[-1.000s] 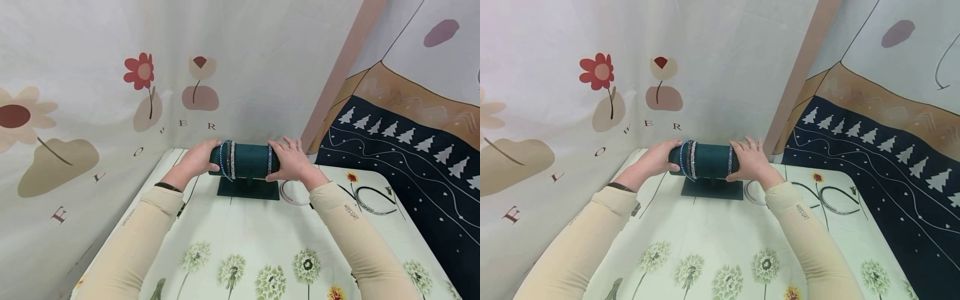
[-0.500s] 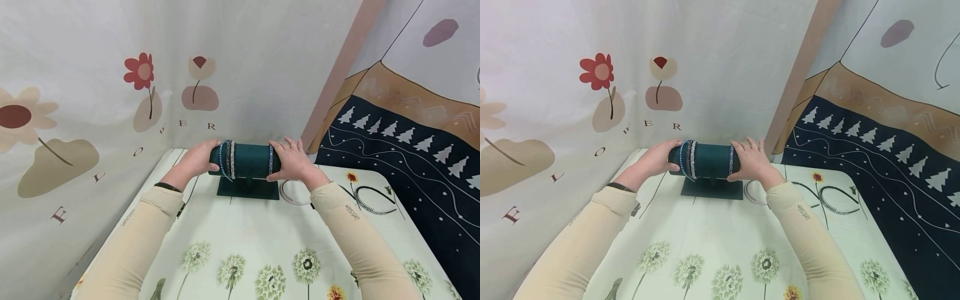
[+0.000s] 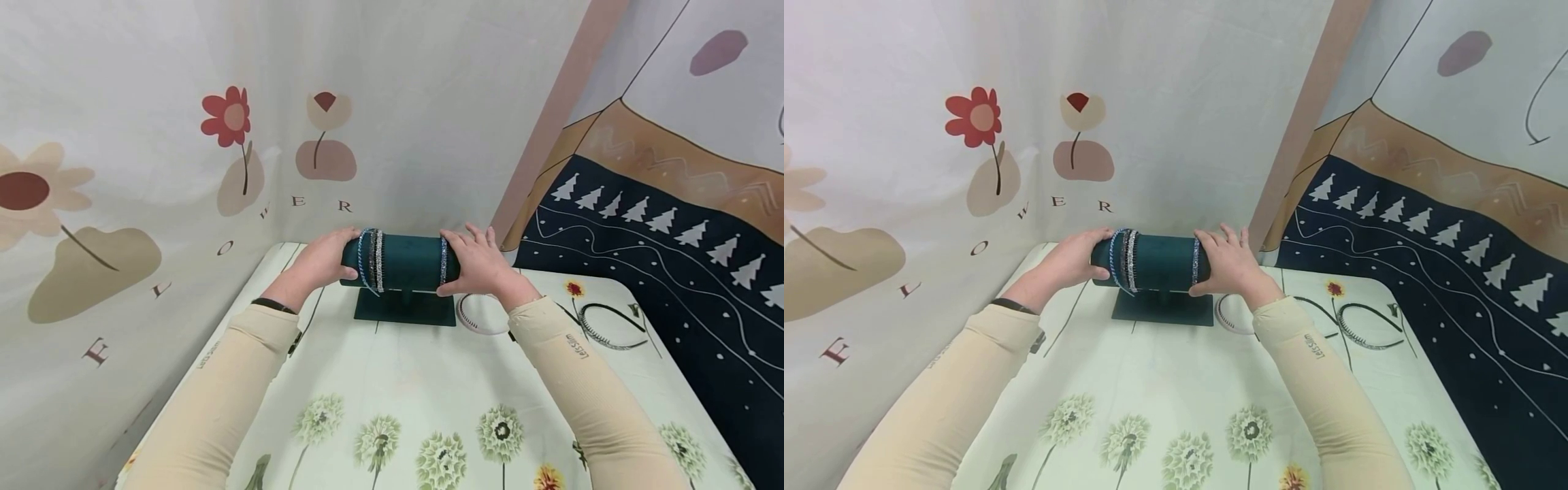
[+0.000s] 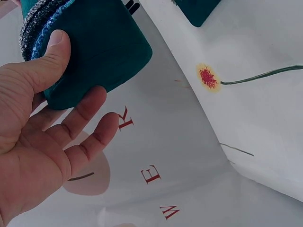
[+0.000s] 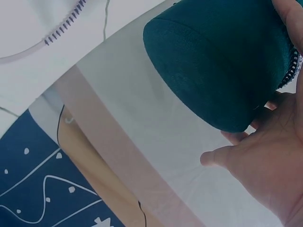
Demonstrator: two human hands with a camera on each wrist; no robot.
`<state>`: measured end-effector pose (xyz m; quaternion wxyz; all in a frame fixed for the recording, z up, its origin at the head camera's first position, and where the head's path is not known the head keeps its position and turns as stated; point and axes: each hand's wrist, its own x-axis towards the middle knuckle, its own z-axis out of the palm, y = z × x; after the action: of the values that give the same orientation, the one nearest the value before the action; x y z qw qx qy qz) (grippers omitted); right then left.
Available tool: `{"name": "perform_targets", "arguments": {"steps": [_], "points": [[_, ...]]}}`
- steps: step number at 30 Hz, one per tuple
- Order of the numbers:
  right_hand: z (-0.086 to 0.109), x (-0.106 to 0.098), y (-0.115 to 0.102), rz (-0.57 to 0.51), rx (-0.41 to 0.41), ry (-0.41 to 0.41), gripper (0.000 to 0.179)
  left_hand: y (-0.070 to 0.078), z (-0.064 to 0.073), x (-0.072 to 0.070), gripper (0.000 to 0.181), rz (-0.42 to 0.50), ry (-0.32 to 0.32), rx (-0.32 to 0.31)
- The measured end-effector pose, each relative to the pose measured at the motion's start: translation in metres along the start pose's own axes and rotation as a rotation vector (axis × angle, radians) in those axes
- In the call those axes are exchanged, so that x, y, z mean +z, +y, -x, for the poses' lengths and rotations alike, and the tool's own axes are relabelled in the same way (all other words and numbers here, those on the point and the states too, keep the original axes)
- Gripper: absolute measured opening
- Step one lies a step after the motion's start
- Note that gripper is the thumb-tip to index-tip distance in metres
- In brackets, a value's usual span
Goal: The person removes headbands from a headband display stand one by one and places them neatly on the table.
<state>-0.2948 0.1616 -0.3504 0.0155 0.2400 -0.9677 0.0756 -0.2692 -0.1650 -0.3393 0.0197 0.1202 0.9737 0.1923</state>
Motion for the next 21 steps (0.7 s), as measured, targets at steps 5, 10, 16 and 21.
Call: {"name": "perform_targets", "arguments": {"steps": [5,10,16,21], "points": [[-0.0004,-0.0001,0.0011,0.006,0.0,-0.002,0.122,-0.0008,-0.0003,0.0,0.089,0.002,0.002,0.002],[0.0007,-0.0016,0.0014,-0.001,0.006,-0.005,0.122,0.0002,-0.0004,-0.0005,0.089,0.006,0.003,-0.003],[0.0025,-0.0015,0.0033,-0.014,0.009,-0.006,0.122,0.0005,-0.0001,-0.0007,0.088,0.001,0.002,0.002],[0.0042,0.0,0.0057,-0.018,0.011,-0.001,0.122,0.0004,0.0005,-0.0004,0.089,-0.005,-0.001,0.003]]}}
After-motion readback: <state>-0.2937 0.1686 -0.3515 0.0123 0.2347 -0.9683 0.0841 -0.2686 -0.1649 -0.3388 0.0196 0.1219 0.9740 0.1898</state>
